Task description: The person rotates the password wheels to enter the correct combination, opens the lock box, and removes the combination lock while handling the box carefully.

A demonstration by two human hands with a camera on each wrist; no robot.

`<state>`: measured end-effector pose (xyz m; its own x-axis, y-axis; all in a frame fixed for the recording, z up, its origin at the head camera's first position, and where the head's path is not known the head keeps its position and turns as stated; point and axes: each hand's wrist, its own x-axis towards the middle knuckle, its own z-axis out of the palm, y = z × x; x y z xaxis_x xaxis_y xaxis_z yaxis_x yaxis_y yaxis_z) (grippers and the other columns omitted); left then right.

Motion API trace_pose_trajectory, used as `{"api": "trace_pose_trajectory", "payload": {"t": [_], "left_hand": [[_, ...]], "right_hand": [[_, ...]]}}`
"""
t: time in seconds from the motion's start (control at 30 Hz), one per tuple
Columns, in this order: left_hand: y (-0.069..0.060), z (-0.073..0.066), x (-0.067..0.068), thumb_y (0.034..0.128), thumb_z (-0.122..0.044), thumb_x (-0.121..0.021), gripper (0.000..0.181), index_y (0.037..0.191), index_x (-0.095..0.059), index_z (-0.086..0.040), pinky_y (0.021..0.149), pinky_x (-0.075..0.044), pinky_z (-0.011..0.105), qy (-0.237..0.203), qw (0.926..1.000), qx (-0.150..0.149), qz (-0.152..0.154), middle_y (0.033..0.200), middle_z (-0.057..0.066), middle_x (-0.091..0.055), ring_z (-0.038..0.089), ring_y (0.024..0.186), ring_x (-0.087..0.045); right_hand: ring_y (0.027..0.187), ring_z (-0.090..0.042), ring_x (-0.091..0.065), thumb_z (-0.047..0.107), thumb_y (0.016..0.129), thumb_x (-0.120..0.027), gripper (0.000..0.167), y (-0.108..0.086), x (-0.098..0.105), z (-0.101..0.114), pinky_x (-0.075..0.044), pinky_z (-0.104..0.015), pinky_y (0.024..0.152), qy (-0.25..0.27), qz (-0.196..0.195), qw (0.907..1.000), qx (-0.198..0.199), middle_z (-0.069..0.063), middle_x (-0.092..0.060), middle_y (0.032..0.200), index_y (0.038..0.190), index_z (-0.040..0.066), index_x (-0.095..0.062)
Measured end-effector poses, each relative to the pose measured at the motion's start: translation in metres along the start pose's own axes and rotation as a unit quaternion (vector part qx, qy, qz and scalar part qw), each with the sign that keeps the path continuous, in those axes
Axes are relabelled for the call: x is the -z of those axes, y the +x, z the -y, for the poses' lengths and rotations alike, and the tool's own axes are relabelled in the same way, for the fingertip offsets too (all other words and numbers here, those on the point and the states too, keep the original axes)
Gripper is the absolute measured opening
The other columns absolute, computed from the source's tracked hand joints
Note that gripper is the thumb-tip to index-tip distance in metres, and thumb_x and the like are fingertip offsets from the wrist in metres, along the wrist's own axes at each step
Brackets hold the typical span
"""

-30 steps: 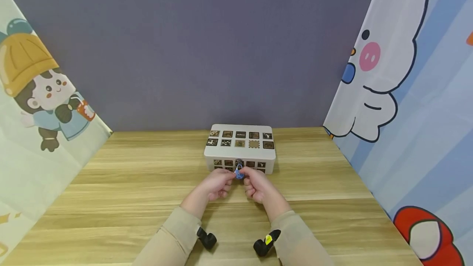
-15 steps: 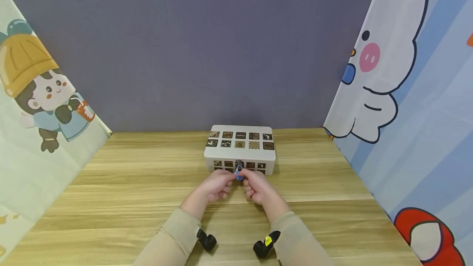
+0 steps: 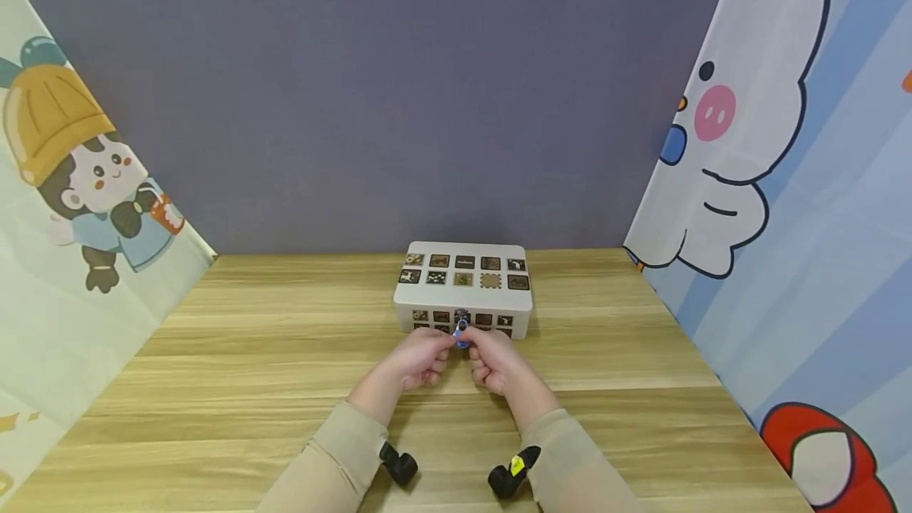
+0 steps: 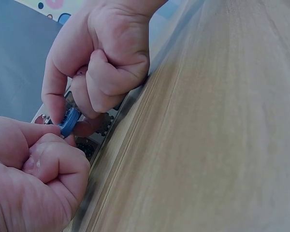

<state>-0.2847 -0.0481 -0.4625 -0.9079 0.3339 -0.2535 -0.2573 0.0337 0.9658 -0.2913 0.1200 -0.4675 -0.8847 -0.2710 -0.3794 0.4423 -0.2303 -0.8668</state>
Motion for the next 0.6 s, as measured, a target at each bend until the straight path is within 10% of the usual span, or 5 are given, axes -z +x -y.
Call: {"api": "trace_pose_trajectory", "payload": {"t": [0.6], "left_hand": [[0.0019,0.0012,-0.0006,0.1040,-0.017,-0.053,0.028,0.112,-0.062,0.008,0.045,-0.032,0.020,0.008,0.9999,-0.004,-0.006,0.065,-0.005,-0.042,0.007,0.051,-0.034]], "right_hand": [[0.042,-0.001,-0.027,0.012,0.089,-0.064,0.009,-0.0004,0.0001,0.0004,-0.020,-0.014,0.037,-0.019,-0.005,0.9996,0.018,0.010,-0.034,0.053,0.083,0.007,-0.060]]}}
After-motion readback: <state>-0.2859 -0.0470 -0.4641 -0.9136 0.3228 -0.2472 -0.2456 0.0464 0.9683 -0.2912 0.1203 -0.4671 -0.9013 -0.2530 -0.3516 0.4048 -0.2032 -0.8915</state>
